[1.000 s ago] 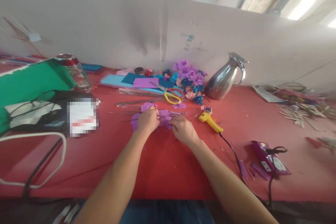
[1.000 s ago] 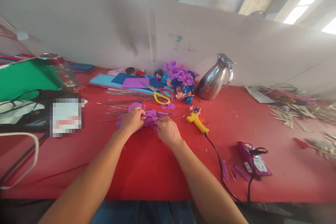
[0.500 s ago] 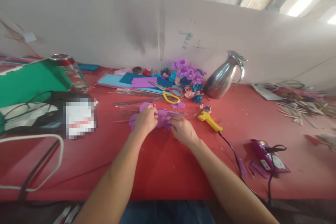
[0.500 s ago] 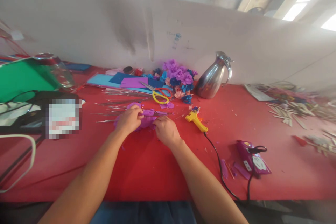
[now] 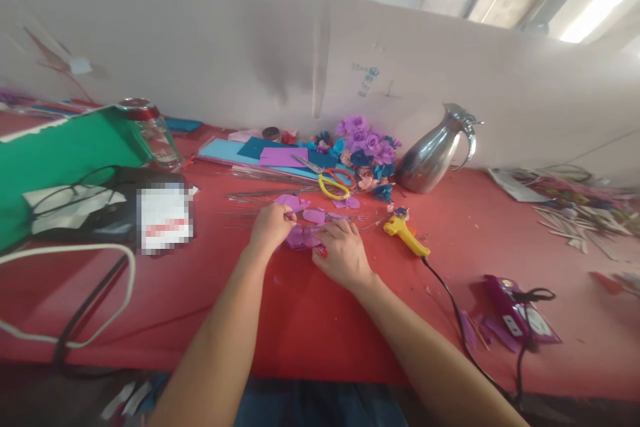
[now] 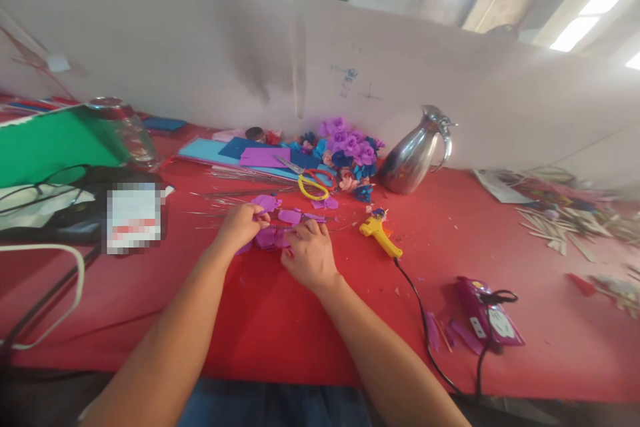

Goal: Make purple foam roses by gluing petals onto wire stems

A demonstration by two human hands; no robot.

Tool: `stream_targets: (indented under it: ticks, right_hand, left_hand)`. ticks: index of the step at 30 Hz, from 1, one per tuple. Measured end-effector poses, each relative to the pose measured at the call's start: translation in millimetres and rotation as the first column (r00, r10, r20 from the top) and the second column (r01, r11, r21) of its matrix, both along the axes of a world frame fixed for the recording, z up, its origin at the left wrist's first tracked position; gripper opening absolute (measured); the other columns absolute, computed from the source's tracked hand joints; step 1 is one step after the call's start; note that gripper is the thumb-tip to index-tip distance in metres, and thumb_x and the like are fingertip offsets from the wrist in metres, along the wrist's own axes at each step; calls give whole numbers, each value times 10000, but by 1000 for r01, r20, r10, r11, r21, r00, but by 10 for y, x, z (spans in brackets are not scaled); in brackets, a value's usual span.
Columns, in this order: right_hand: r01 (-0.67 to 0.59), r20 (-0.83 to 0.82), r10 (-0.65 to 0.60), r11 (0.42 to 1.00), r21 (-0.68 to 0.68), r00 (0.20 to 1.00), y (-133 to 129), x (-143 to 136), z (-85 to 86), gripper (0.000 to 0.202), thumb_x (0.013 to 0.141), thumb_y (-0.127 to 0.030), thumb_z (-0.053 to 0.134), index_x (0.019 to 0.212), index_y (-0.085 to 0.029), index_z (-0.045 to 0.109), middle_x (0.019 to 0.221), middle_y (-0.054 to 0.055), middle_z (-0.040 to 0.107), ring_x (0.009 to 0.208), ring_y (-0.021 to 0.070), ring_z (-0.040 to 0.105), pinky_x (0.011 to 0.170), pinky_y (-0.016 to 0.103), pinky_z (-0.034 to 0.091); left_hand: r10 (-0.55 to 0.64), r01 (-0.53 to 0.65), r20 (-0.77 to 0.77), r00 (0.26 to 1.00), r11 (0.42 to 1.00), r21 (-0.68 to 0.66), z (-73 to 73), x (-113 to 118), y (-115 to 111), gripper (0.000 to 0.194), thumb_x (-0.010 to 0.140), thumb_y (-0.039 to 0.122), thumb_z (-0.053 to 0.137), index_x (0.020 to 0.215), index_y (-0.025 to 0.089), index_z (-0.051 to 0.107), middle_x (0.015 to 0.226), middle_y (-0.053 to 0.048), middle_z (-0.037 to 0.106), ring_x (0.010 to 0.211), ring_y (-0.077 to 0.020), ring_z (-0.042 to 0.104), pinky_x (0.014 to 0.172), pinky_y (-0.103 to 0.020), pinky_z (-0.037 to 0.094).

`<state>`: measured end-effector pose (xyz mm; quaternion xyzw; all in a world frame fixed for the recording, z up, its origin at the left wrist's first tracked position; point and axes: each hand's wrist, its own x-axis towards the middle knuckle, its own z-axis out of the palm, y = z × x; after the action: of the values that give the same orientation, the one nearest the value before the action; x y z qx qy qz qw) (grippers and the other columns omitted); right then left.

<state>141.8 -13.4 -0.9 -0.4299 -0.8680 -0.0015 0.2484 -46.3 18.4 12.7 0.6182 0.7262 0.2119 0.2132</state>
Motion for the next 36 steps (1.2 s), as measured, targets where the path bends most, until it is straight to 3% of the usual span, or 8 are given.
stream_targets:
  ticks: [4, 7, 11, 15, 20, 28, 32, 36]
  right_hand:
    - [-37, -14, 37, 999, -3, 999, -17, -49, -23, 136, 793, -203, 579, 839, -218, 706, 950, 56, 705, 968, 248, 537, 861, 384, 398]
    - [-41, -214, 30, 998, -50, 976, 1, -37, -11, 160, 815, -176, 524, 809, -202, 681, 899, 59, 703, 934, 232, 552, 853, 369, 411]
    - [-112, -638, -167, 921, -374, 752, 72, 2, 9, 132, 806, -245, 503, 822, -181, 617, 782, 39, 664, 754, 181, 590, 729, 316, 468]
    - [-350, -770, -332, 745, -568, 545, 162, 64, -8, 177, 756, -351, 577, 806, -182, 588, 715, 5, 628, 636, 145, 585, 632, 280, 473]
    - [-361, -788, -316, 757, -545, 528, 194, 115, -12, 180, 727, -333, 614, 830, -190, 579, 702, -9, 627, 632, 130, 579, 623, 258, 455]
    - [-430, -798, -326, 707, -561, 506, 133, 83, 68, 337, 704, -335, 678, 974, -216, 516, 740, -10, 674, 662, 156, 637, 647, 285, 487]
    - [-240, -666, -254, 795, -557, 702, 250, 343, 184, 219, 782, -369, 583, 926, -205, 588, 743, 8, 678, 703, 164, 643, 686, 298, 485]
    - [382, -212, -497, 824, -418, 841, 385, 930, 253, 271, 741, -269, 607, 1001, -194, 604, 943, 80, 689, 910, 234, 630, 803, 358, 463]
  left_hand:
    - [2, -1, 14, 1000, 999, -35, -7, 26, -23, 100, 680, 106, 628, 731, 185, 663, 772, -45, 703, 714, -170, 621, 646, -254, 407]
    - [6, -6, 26, 1000, 1000, -19, 3, 25, -26, 111, 670, 99, 634, 739, 181, 663, 775, -48, 701, 702, -168, 614, 632, -255, 397]
    - [38, -59, 159, 987, 990, 128, 22, 60, -22, 52, 713, 170, 628, 727, 171, 677, 759, -55, 695, 730, -187, 618, 660, -271, 406]
    - [-59, -16, 623, 780, 993, 115, 67, 211, -83, 224, 749, 366, 638, 796, 159, 707, 820, -68, 711, 803, -198, 630, 725, -287, 441]
    - [-120, 151, 778, 616, 988, 33, 108, 421, -169, 328, 591, 359, 780, 849, 167, 709, 809, -34, 704, 777, -175, 618, 743, -286, 452]
    - [-42, 22, 886, 461, 999, 36, 86, 543, -161, 230, 591, 299, 764, 735, 152, 658, 644, -12, 643, 577, -123, 562, 576, -248, 418]
    - [0, -13, 888, 461, 1000, 7, 109, 542, -174, 285, 509, 272, 813, 714, 151, 657, 626, 2, 622, 520, -87, 493, 503, -225, 335]
    - [49, -1, 869, 492, 998, -56, 108, 549, -181, 232, 561, 290, 769, 726, 159, 671, 491, 50, 516, 399, -47, 302, 440, -231, 198]
